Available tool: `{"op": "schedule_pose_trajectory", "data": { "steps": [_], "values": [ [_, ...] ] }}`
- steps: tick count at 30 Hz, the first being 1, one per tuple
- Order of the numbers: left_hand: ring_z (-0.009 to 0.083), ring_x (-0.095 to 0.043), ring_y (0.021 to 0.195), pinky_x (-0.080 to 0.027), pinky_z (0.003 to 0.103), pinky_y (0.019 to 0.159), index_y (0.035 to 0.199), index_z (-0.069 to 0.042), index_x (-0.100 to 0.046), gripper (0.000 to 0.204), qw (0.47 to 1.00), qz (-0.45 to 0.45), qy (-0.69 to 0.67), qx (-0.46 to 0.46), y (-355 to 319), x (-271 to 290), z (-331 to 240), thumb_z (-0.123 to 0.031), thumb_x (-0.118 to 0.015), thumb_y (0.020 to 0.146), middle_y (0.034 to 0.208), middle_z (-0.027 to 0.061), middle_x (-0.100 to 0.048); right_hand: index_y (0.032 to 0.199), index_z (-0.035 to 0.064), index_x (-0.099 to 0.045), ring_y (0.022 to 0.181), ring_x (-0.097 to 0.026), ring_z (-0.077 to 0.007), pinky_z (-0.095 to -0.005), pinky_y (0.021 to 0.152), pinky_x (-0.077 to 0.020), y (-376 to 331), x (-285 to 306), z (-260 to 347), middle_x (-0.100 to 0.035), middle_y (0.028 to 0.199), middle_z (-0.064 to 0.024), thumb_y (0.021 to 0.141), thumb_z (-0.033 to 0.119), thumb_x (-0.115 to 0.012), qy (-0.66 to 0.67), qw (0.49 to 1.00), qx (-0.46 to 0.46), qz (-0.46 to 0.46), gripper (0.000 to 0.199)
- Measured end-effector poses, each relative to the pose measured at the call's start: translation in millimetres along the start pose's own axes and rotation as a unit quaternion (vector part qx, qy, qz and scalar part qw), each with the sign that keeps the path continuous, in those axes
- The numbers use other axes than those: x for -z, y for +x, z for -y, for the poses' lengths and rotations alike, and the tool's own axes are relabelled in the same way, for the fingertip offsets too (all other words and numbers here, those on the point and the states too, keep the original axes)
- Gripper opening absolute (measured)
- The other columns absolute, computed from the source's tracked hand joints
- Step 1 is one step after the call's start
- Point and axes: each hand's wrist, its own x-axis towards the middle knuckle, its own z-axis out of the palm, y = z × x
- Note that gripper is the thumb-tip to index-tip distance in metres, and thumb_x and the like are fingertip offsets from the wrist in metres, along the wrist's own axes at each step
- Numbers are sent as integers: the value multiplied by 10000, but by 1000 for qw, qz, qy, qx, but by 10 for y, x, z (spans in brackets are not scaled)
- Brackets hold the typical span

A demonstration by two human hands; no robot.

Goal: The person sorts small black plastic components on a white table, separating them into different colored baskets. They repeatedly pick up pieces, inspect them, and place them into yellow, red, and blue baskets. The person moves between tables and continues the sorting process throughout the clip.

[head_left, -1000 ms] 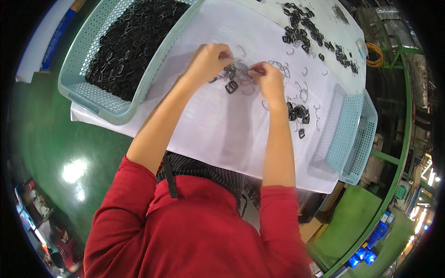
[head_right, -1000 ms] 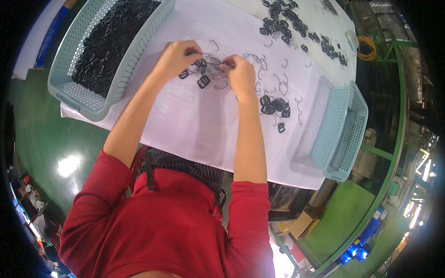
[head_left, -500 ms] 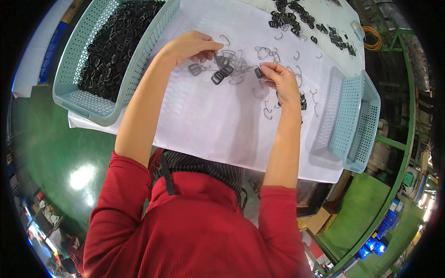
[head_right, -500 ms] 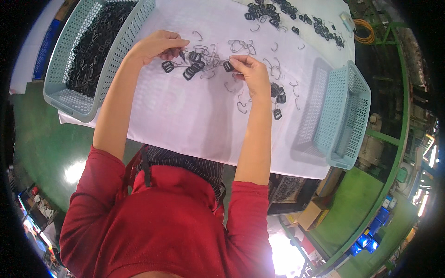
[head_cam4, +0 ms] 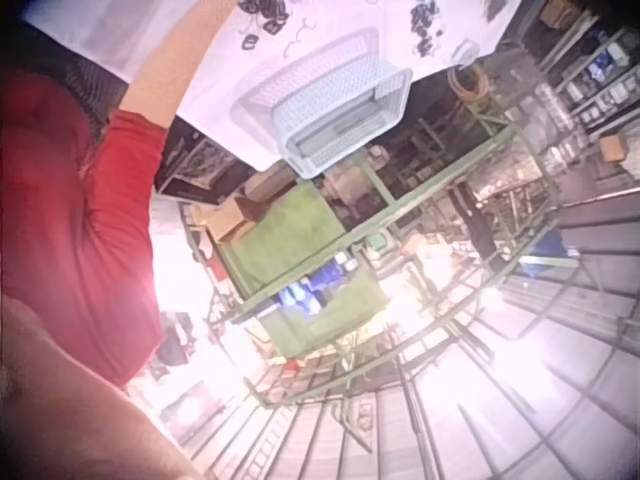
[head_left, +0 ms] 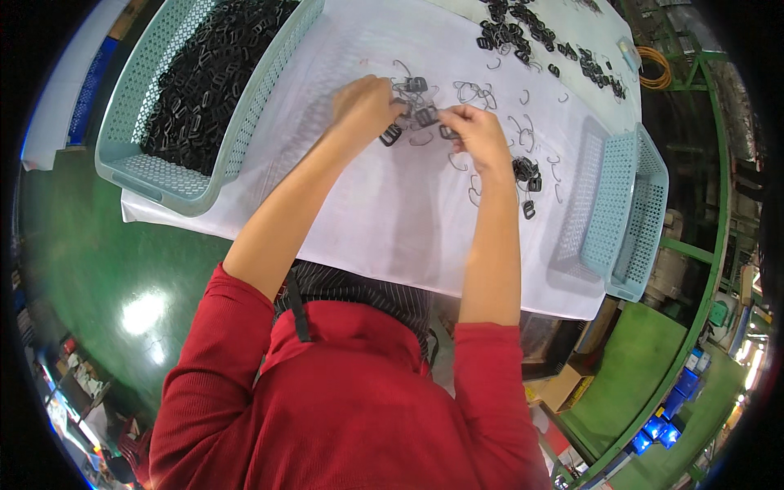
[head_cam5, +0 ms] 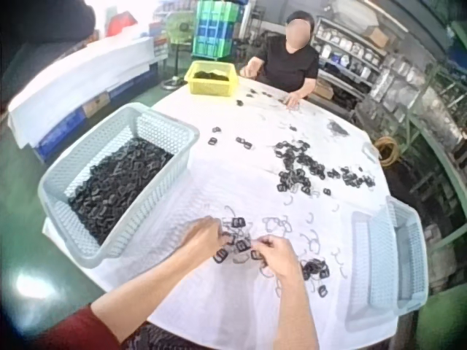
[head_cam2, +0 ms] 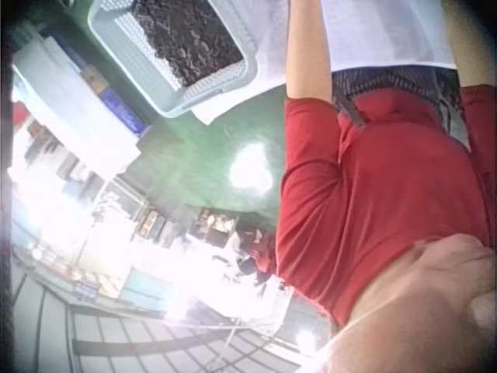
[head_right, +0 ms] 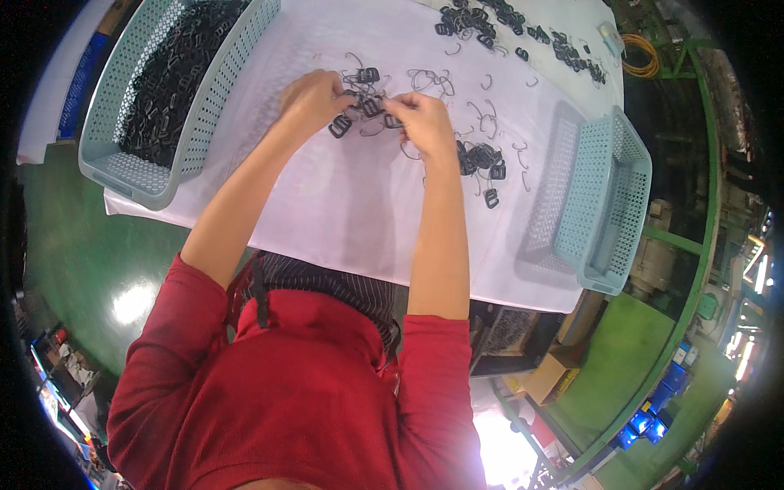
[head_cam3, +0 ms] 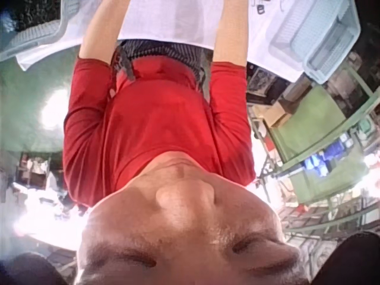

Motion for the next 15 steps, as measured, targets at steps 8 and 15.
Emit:
{"op": "schedule_pose_trajectory", "data": {
  "steps": [8, 15],
  "values": [
    [112, -579, 706, -433, 284, 621, 793, -55, -651, 201, 993, 17, -113, 14, 125, 355, 339, -250, -693, 768, 758, 20, -643, 910, 27, -621, 618, -534, -93, -210, 520, -408, -34, 347, -362, -593, 726, -22, 832, 204, -651, 149, 989, 15, -7, 196],
    [129, -597, 806, -414, 238, 661, 973, -73, -577, 172, 742, 74, -666, 20, -256, 607, 676, -220, -570, 883, 877, 22, -617, 937, 17, -603, 669, -588, -140, -229, 513, -440, 88, 38, 11, -603, 745, -55, 847, 193, -632, 361, 931, 47, 26, 199]
  ]
}}
